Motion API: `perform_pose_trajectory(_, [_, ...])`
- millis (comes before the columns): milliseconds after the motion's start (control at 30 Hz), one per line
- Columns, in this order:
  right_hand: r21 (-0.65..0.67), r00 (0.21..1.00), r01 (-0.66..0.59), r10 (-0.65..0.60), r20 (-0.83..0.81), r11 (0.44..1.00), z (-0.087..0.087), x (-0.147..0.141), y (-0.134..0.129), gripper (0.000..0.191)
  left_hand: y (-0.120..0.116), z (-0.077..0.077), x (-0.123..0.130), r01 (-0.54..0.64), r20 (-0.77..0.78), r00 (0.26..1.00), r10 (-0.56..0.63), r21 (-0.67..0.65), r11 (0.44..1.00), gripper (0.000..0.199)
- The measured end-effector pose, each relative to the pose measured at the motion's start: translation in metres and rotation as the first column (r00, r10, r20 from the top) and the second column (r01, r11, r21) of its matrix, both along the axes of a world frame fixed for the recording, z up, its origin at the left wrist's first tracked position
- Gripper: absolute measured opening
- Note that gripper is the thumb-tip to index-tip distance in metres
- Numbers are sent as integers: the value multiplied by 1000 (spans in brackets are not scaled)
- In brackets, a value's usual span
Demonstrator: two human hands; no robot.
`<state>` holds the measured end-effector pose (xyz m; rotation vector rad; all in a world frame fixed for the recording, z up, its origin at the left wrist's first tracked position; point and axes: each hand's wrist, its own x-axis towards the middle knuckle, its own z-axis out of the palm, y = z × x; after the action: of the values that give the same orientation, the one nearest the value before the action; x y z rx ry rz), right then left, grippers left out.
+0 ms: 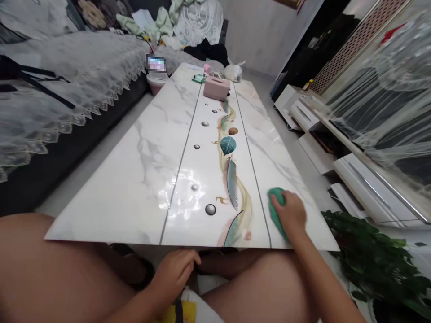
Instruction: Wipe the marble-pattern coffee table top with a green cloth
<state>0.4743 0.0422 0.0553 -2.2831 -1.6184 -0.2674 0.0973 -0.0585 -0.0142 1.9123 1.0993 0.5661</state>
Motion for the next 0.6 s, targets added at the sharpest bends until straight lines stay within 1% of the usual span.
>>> perform_pose_trajectory(33, [24,986,165,-165,8,986,-4,32,-19,49,1,0,2,8,-38,999,-12,-92,996,30])
perform_pose_trajectory(67, [39,954,300,-300,9,953,-7,56,-38,52,2,1,3,20,-59,998,-29,-143,989,30])
perform_pose_trajectory(100, [52,915,402,-403,4,914,-11,71,-55,53,2,2,3,36,-66,997,-48,-163,986,31])
perform_pose_trajectory(133, [60,881,472,-473,0,879,-15,78,-69,53,3,4,4,55,-61,996,-66,-160,985,31])
perform_pose_trajectory(167, [64,858,513,-514,2,856,-18,79,-78,52,3,6,3,71,-49,996,-79,-147,987,32])
perform_pose_trajectory(200, [63,850,524,-526,13,849,-20,73,-84,52,3,8,2,82,-32,996,-87,-134,988,32])
perform_pose_trajectory(267, [49,866,495,-497,59,868,-21,51,-84,53,5,11,-1,88,4,996,-88,-119,989,31])
perform_pose_trajectory(333, [42,891,440,-442,103,897,-20,21,-79,56,6,12,-5,72,41,997,-67,-123,990,31])
perform_pose_trajectory(433, [111,938,307,-320,131,945,-18,-32,-70,55,7,13,-11,25,94,996,-10,-158,987,30])
perform_pose_trajectory(533, [192,982,84,-114,149,978,-17,-99,-62,47,7,17,-14,10,129,992,13,-172,985,31])
perform_pose_trajectory(600, [215,984,-102,67,164,971,-15,-151,-57,38,7,17,-14,32,103,995,-15,-161,986,30])
